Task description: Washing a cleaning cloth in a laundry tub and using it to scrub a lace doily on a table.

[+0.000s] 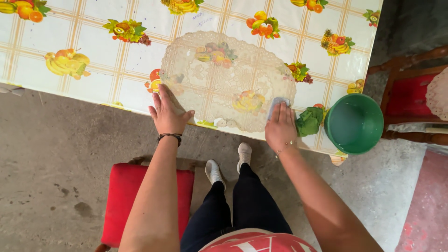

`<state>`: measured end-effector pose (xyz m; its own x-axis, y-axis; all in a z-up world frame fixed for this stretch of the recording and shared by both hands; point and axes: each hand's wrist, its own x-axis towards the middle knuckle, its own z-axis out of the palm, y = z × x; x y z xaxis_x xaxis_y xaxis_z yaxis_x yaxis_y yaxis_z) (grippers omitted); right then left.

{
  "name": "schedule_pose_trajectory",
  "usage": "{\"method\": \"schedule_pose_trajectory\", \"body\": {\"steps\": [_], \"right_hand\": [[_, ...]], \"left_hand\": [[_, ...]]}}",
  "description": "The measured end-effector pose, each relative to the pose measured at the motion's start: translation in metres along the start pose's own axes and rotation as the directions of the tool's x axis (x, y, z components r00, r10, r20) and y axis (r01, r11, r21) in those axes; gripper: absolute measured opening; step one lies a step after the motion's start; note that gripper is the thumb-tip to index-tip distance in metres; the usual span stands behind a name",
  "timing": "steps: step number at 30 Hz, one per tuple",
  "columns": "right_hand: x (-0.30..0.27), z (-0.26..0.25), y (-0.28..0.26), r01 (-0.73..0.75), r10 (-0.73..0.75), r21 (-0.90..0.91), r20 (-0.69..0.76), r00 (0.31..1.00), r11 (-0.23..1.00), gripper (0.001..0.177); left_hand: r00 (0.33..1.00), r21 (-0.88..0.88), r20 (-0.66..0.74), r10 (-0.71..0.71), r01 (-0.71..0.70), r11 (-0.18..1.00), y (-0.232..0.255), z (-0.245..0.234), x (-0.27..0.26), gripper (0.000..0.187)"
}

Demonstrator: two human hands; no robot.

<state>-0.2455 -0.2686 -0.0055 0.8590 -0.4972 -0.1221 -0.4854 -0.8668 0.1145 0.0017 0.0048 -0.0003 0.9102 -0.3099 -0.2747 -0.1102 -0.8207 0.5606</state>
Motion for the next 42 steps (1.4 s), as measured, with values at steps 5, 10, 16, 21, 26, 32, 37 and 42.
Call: {"method": "schedule_pose_trajectory", "body": {"steps": [5,10,16,21,26,32,37,42], "right_hand": [[0.057,0.008,0.014,-0.079,0.073,0.086,0.074,0.995,0.993,0.072],[0.081,-0.036,-0.032,-0.093,0.069,0.150,0.163,0.984,0.984,0.081],[0.064,-0.067,-0.033,0.222,-0.264,0.209,0.200,0.944,0.952,0.074],[0.115,-0.027,-0.014,-0.120,0.087,0.214,0.159,0.983,0.969,0.078],[0.080,-0.051,-0.077,0.227,-0.276,0.295,0.135,0.952,0.928,0.088],[0.027,-0.068,-0.038,0.362,-0.408,0.199,0.301,0.862,0.911,0.086],[0.100,-0.034,-0.017,0.195,-0.214,0.152,0.123,0.969,0.969,0.084],[0.134,-0.053,-0.105,0.385,-0.421,0.291,0.071,0.904,0.876,0.082]], "left_hand": [[1.000,-0.012,0.005,-0.004,0.005,1.000,0.000,-0.001,0.001,0.137],[1.000,-0.011,0.014,-0.016,0.016,1.000,0.003,0.000,-0.002,0.136],[1.000,-0.005,0.011,-0.026,0.026,1.000,0.003,-0.001,0.000,0.135],[1.000,-0.001,-0.011,-0.012,0.012,1.000,0.002,0.000,0.000,0.136],[1.000,0.004,-0.022,-0.010,0.010,1.000,0.001,0.003,0.000,0.136],[0.999,-0.010,-0.022,-0.036,0.036,0.999,0.006,-0.003,-0.001,0.137],[0.997,-0.031,-0.006,-0.075,0.075,0.997,0.012,-0.007,-0.002,0.138],[0.998,-0.051,-0.038,-0.055,0.053,0.997,0.016,-0.009,-0.005,0.135]]}}
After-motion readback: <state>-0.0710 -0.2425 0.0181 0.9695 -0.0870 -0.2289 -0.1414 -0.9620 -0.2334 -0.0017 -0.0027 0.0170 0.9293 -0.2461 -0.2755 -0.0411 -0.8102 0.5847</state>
